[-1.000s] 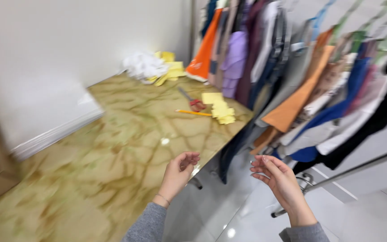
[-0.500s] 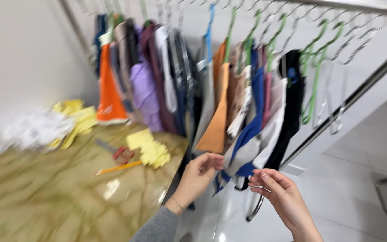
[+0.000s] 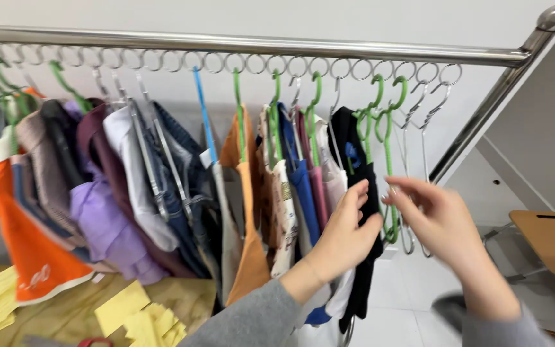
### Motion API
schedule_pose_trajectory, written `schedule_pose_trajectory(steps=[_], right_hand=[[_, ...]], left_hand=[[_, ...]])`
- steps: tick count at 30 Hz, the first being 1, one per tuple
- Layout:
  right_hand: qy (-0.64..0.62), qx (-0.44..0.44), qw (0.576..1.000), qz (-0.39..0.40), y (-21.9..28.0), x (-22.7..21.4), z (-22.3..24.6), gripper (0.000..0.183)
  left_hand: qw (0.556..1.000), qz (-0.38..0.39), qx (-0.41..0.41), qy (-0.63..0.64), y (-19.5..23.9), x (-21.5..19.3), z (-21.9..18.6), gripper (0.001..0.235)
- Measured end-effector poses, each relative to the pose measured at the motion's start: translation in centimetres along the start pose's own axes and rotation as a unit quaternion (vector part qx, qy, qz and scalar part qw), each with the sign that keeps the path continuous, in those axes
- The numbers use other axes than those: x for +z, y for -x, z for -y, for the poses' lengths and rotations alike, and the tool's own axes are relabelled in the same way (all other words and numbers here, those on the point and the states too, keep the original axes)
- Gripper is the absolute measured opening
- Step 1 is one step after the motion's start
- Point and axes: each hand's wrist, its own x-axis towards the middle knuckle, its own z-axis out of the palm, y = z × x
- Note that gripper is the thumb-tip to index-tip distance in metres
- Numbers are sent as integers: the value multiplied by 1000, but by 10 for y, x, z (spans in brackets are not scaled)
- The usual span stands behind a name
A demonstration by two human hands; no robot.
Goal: The person folds several t-shirts on a marble-patterned table. They retrieve shirts from a nearby clothing rack, lay them flat, fold the sleeves and sides, and roll them into compact bundles before stacking them.
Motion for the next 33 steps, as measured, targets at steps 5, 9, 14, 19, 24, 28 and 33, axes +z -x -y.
schedule_pose_trajectory(steps=[5,9,14,19,24,28,33], right_hand=[[128,-57,989,44,-130,23,-26,45],[175,-48,982,52,-217,69,-69,43],[125,-128,984,23,-210,50,-54,43],[126,-153,979,46,-158,5,-26,53],[210,-142,963,94,-158,12,-51,48],[201,-146,959,139,-166,25,-58,49],[206,-152,940,224,-173,40,-60,50]], left_hand=[[998,8,-43,-55,-56,27,18,93],[992,-79,-19,-96,-101,48,80,94],[987,-112,25,-110,-97,34,57,62],[944,-144,120,-271,-69,32,21,43],[843,-186,265,-429,-32,73,22,45],[707,-240,413,-522,-8,115,45,49],[769,-252,261,-527,3,124,57,15]])
